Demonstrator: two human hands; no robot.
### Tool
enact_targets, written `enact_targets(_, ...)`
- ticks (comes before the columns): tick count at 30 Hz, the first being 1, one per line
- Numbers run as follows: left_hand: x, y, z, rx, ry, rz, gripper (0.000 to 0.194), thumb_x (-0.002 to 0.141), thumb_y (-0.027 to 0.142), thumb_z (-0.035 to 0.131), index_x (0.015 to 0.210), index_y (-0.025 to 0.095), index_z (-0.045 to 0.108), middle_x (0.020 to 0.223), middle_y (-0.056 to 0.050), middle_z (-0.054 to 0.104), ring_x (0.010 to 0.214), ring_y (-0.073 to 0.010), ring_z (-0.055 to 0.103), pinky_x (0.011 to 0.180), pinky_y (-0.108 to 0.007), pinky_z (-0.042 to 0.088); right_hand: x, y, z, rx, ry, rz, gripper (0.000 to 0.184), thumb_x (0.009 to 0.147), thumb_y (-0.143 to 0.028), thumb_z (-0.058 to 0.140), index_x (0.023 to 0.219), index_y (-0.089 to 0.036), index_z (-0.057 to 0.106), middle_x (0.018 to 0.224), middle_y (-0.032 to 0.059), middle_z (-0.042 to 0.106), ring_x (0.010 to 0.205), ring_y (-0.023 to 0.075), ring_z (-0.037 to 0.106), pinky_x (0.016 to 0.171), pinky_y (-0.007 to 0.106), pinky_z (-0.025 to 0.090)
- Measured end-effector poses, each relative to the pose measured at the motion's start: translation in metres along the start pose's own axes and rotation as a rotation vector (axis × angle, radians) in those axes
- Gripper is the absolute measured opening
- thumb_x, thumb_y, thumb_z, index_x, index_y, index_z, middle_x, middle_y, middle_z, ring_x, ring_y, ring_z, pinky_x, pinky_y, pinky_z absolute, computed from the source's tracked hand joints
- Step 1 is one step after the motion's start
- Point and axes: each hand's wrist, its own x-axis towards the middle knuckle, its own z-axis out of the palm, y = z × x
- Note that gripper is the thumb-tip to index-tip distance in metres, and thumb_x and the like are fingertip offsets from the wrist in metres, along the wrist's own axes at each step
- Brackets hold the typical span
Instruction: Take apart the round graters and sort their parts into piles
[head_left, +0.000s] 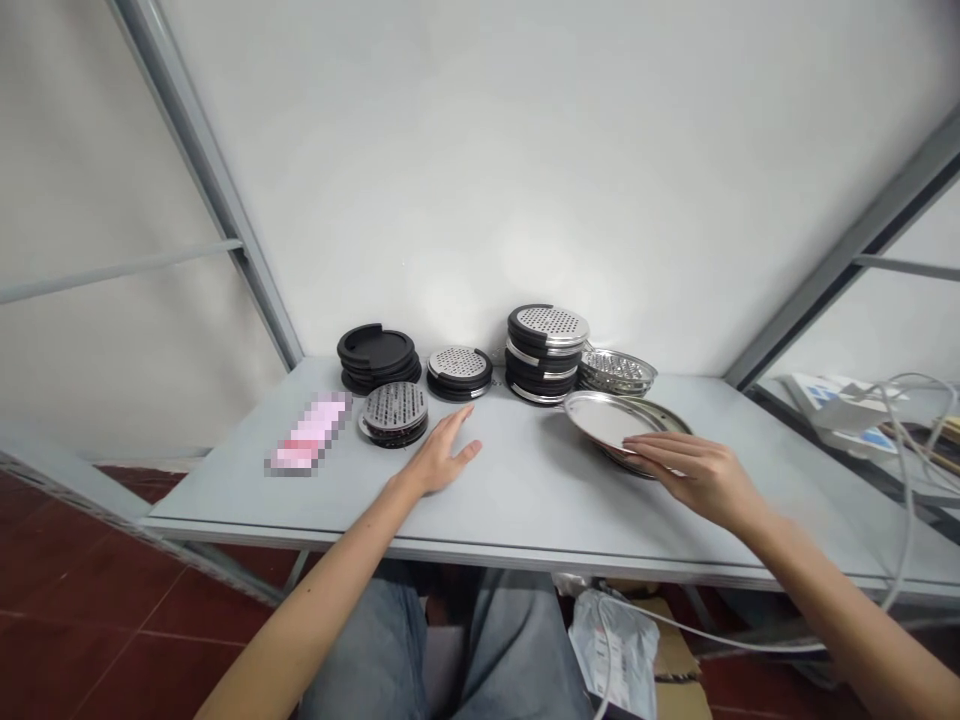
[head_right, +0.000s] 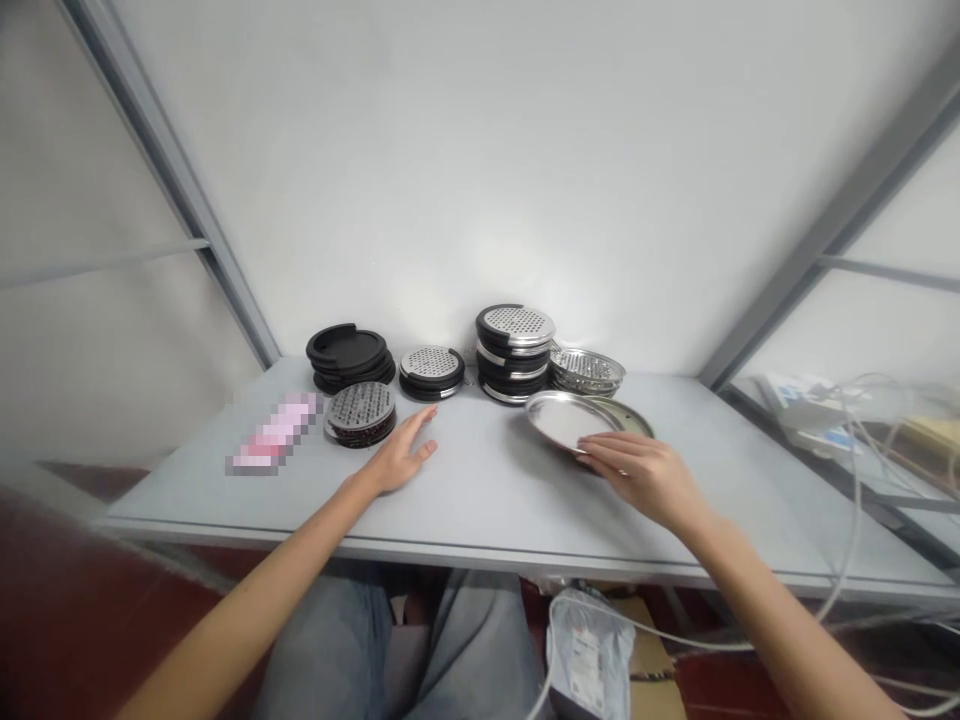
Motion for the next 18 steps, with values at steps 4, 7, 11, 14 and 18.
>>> enact_targets(4,0.000,0.003,0.000,-0.003,0.007,0.003,0.051,0.093,0.042,0.044,0.138,0.018,0.038,0.136,-0.014,0.049,0.125,-0.0249,0.048,0.107,-0.044,0.037,-0.024,0.023,-0.007,-0.179,0.010,0.025,0.012,0.082,-0.022,0.065,0.091,-0.024,0.073,0.088,0.0002,0.075,0.080,0.0191,0.071,0.072,0.029,0.057)
enact_targets(7,0.000,0.005,-0.001,0.019,0.002,0.003,0.046,0.094,0.041,0.044,0.133,0.017,0.044,0.132,-0.013,0.052,0.122,-0.0243,0.050,0.106,-0.043,0.038,-0.034,0.032,-0.003,-0.270,-0.047,0.002,0.013,0.085,-0.023,0.062,0.091,-0.024,0.073,0.089,-0.0007,0.075,0.080,0.0187,0.071,0.069,0.029,0.056)
enact_targets(11,0.000,0.007,-0.002,0.039,0.000,0.009,0.040,0.095,0.038,0.043,0.127,0.017,0.051,0.127,-0.013,0.056,0.120,-0.0234,0.051,0.105,-0.042,0.038,-0.041,0.038,0.008,-0.296,-0.121,0.049,0.018,0.089,-0.029,0.056,0.092,-0.025,0.073,0.092,0.0002,0.074,0.080,0.0188,0.070,0.068,0.030,0.055)
enact_targets(14,0.001,0.007,-0.002,0.034,0.003,0.022,0.037,0.095,0.037,0.043,0.124,0.017,0.054,0.124,-0.012,0.058,0.117,-0.0228,0.052,0.104,-0.041,0.039,-0.045,0.040,0.011,-0.226,-0.184,0.120,0.022,0.090,-0.033,0.053,0.095,-0.024,0.073,0.097,0.0024,0.073,0.084,0.0198,0.069,0.073,0.032,0.055)
enact_targets(18,0.001,0.006,-0.001,0.021,0.014,0.040,0.035,0.095,0.037,0.043,0.120,0.017,0.057,0.120,-0.011,0.060,0.115,-0.0228,0.054,0.103,-0.040,0.041,-0.047,0.042,0.009,-0.147,-0.255,0.185,0.026,0.089,-0.038,0.052,0.098,-0.023,0.072,0.100,0.0050,0.072,0.088,0.0221,0.068,0.079,0.037,0.054)
